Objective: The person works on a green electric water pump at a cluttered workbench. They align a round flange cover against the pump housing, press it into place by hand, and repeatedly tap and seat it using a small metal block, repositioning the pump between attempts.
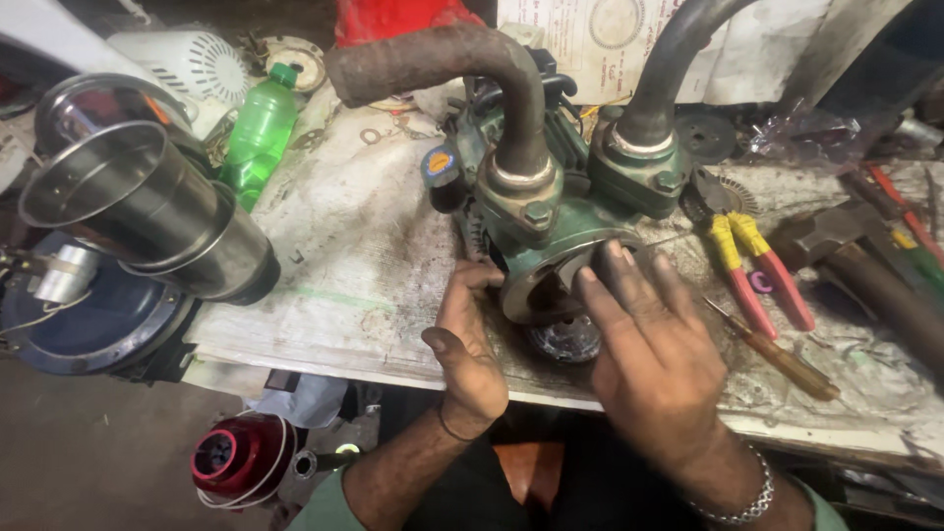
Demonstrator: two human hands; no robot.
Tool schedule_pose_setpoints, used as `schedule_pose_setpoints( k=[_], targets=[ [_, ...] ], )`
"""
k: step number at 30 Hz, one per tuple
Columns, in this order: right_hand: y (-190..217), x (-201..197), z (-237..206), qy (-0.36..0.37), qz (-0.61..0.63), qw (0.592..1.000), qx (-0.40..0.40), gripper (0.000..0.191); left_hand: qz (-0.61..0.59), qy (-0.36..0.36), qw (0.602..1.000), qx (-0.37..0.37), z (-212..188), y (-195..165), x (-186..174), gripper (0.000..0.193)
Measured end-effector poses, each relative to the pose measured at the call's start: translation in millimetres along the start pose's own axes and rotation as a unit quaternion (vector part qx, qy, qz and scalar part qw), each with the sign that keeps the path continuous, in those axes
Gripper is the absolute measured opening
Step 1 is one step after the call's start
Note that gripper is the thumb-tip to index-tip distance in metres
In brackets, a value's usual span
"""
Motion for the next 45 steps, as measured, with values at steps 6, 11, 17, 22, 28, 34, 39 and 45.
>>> schedule_pose_setpoints(
  k=[6, 11, 17, 22, 28, 34, 39, 45],
  targets=[
    [3, -1, -2, -0.008, 0.023, 1.0, -0.002, 0.034, -0.007, -0.003, 1.0, -0.001, 0, 0, 1, 0.102],
    [1, -2, -2, -0.03, 0.009, 1.0, -0.006, 0.035, 0.016, 0.005, 1.0, 0.005, 1, -3, 1, 0.102],
    [-4, -4, 0, -0.02, -0.001, 1.0, 0.018, 0.028, 0.009, 0.011, 1.0, 0.002, 2, -4, 3, 0.102],
    [-6, -7, 1, -0.031, -0.008, 0.999, 0.032, 0.025, 0.009, 0.011, 1.0, -0.002, 2, -5, 4, 0.101],
    [-1, -7, 0, -0.047, -0.033, 0.998, -0.007, 0.028, 0.021, 0.015, 1.0, 0.013, 3, -8, 5, 0.099],
    [-1, -9, 4, -0.022, -0.017, 1.0, 0.003, 0.028, 0.012, 0.015, 1.0, 0.014, 3, -8, 6, 0.098],
    [-6, -11, 4, -0.019, -0.049, 0.998, 0.026, 0.029, 0.013, 0.01, 1.0, 0.014, 3, -6, 4, 0.099],
    [-10, -11, 1, -0.023, -0.029, 0.999, 0.021, 0.03, 0.012, 0.015, 1.0, -0.004, 1, -3, 2, 0.102]
  ],
)
Point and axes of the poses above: each hand's wrist, its own z-axis towards the middle knuckle, its own x-axis out of the palm, y = z × x, the point moved 8 cm from there along z, towards the middle knuckle, and after that the axes turned 8 degrees about -z, right-handed, at the moved point
